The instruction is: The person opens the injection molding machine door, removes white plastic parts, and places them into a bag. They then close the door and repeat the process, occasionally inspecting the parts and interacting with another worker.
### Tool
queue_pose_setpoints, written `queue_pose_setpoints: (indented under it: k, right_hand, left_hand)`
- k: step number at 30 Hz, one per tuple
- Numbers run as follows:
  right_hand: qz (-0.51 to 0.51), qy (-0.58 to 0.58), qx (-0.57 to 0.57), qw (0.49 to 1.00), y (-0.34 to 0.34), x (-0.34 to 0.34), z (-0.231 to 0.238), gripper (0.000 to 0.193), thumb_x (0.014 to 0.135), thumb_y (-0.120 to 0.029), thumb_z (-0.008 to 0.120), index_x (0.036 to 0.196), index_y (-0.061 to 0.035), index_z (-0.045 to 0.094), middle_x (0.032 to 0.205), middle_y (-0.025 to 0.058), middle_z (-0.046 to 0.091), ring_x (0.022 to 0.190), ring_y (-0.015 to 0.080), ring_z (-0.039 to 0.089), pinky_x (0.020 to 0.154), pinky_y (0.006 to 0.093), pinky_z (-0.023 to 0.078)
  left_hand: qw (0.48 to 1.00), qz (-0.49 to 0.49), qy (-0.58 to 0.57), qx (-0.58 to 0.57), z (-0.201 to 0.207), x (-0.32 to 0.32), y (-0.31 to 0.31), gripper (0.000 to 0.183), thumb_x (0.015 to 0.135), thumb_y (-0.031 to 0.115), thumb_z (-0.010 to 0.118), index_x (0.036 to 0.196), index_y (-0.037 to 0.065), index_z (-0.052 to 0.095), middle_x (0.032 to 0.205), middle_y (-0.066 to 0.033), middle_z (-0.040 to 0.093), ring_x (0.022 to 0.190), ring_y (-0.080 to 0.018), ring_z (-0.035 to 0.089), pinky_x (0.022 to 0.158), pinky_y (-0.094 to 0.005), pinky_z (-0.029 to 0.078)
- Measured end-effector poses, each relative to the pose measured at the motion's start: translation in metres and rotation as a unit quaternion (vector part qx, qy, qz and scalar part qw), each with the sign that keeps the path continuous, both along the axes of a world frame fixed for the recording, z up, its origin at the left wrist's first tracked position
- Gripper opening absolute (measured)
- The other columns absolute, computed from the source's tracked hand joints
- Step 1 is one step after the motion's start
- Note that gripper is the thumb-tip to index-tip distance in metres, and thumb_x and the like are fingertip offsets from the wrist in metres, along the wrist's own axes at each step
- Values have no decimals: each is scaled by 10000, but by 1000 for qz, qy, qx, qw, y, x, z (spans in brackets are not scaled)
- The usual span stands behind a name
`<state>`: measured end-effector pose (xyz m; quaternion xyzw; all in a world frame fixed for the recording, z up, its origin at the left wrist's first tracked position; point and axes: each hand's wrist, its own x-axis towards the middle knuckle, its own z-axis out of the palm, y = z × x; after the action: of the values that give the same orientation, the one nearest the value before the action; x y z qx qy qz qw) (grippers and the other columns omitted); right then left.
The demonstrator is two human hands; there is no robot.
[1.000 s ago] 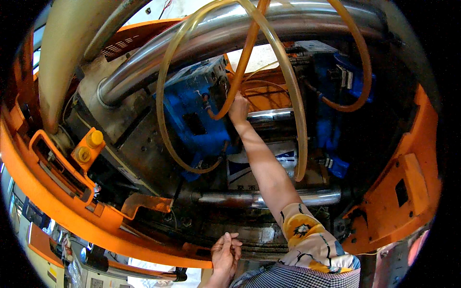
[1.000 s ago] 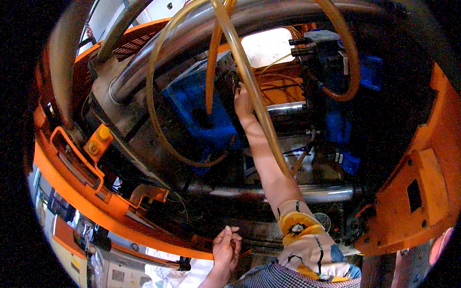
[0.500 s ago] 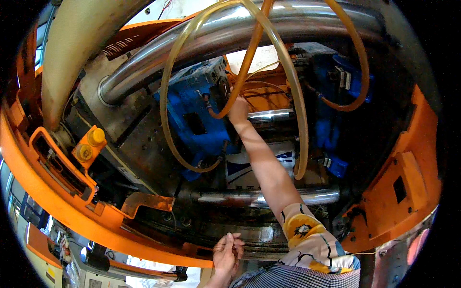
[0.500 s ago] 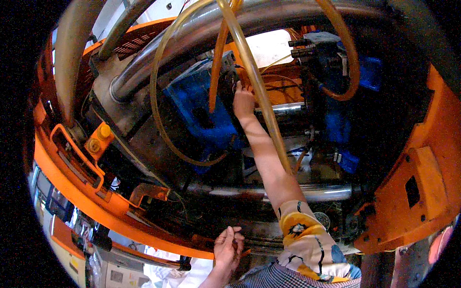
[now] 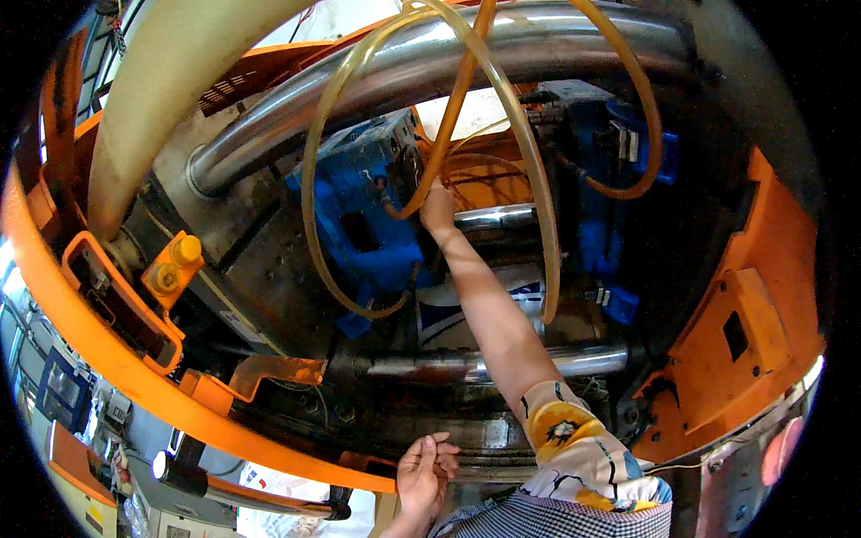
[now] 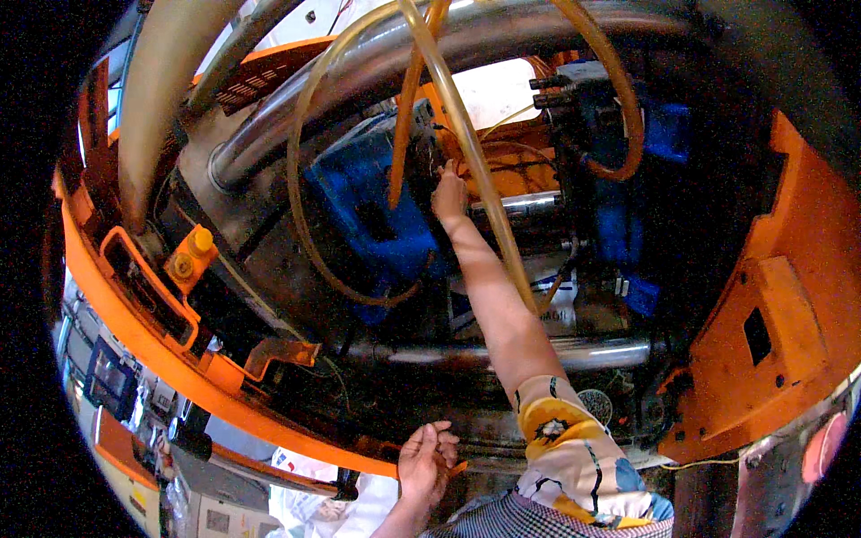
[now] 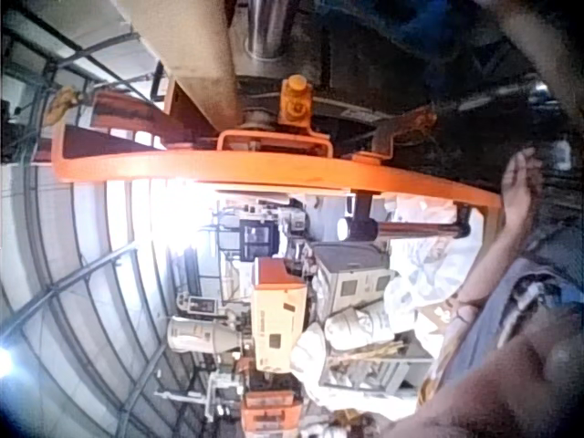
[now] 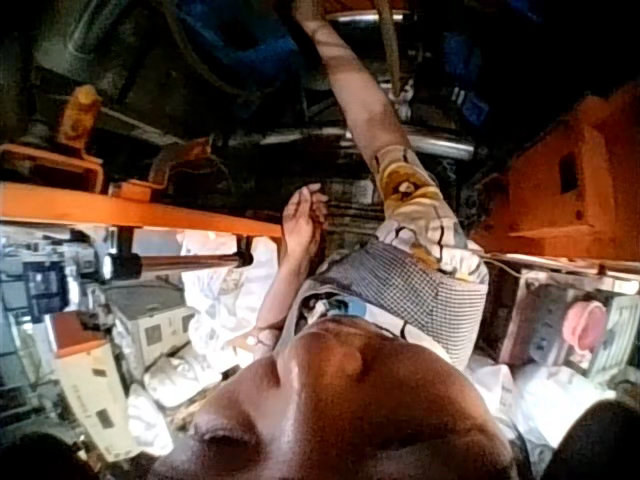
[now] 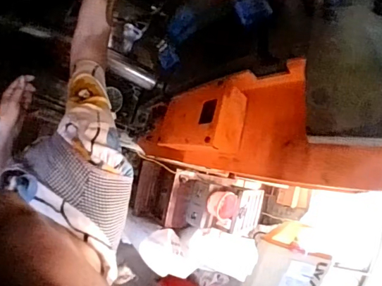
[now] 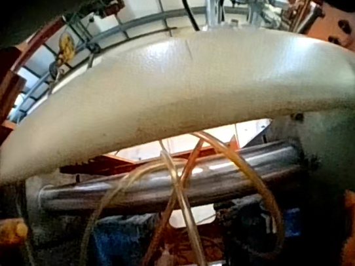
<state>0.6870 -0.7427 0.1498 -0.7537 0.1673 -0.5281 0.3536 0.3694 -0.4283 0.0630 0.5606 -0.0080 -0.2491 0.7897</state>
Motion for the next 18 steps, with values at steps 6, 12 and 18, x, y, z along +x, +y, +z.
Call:
queue_pose_setpoints:
  k: [6, 12, 18]
  right_hand:
    - [-16, 42, -8, 999, 4, -4, 1, 525, 735, 67, 505, 1246, 94, 387, 931, 238, 612, 854, 374, 594, 739, 421, 472]
    - [-3, 26, 4, 1000, 9, -10, 4, 507, 741, 59, 501, 1237, 85, 400, 916, 233, 617, 846, 376, 592, 755, 436, 461]
    - [-66, -13, -40, 997, 0, 10, -14, 287, 770, -49, 541, 1055, -26, 530, 749, 223, 606, 742, 395, 585, 663, 470, 448]
  left_hand:
    - [1000, -5, -3, 26, 1, -2, -2, 317, 935, 283, 444, 1002, -10, 546, 724, -55, 598, 518, -81, 479, 462, -191, 397]
    - [999, -8, -13, 48, 4, -1, -2, 314, 932, 286, 452, 987, -5, 556, 724, -51, 599, 527, -78, 492, 460, -193, 398]
    - [999, -10, -11, 49, 3, -1, -7, 299, 932, 259, 454, 982, -18, 554, 717, -70, 602, 523, -89, 502, 462, -200, 404]
